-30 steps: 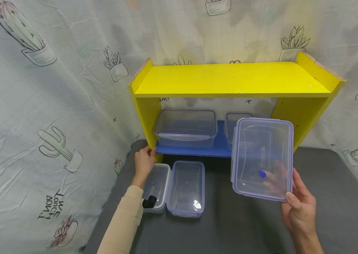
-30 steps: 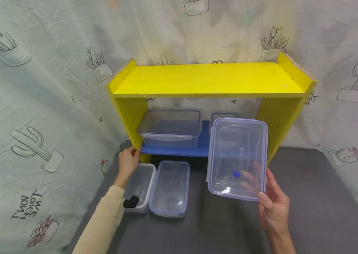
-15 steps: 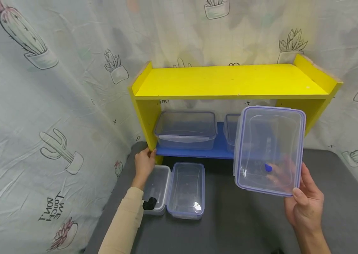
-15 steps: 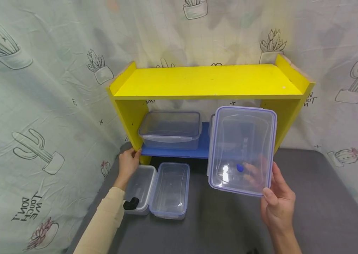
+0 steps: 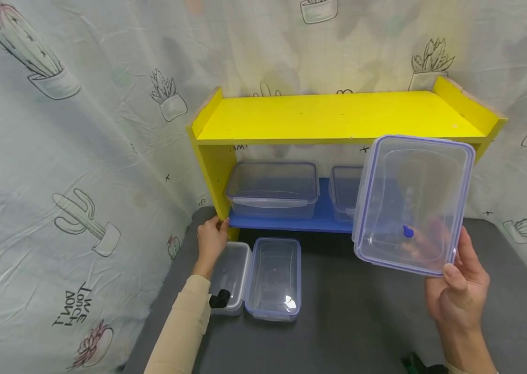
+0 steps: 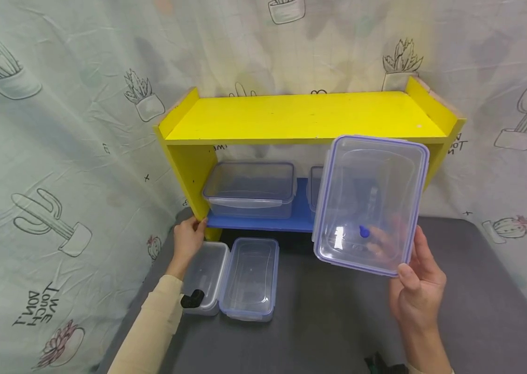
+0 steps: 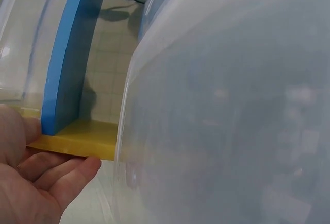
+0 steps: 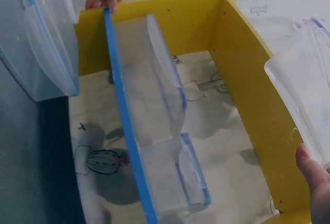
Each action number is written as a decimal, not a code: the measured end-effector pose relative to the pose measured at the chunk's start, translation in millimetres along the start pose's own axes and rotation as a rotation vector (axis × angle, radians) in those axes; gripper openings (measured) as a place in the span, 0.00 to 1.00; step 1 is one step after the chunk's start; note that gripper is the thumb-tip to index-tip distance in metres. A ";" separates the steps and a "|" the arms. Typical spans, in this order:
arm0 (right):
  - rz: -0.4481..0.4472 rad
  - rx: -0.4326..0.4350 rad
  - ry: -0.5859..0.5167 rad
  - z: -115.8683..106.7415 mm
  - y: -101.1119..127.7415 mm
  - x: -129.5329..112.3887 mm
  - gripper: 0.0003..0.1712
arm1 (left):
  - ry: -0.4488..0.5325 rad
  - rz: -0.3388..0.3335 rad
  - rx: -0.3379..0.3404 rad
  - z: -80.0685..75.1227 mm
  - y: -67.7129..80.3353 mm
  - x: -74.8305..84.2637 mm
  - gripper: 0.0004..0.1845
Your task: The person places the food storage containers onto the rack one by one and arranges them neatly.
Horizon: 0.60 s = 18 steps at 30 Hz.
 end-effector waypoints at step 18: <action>0.038 0.075 0.039 8.8 -19.4 -13.4 0.34 | 0.004 -0.018 -0.012 3.1 5.7 -5.1 0.14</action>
Point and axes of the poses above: each hand's wrist, its own y-axis away from the middle knuckle, its own z-axis out of the palm, x = y × z, the point moved 4 cm from there along -y, towards the middle knuckle, and after that the axes turned 14 degrees about z, right-handed, at the moved point
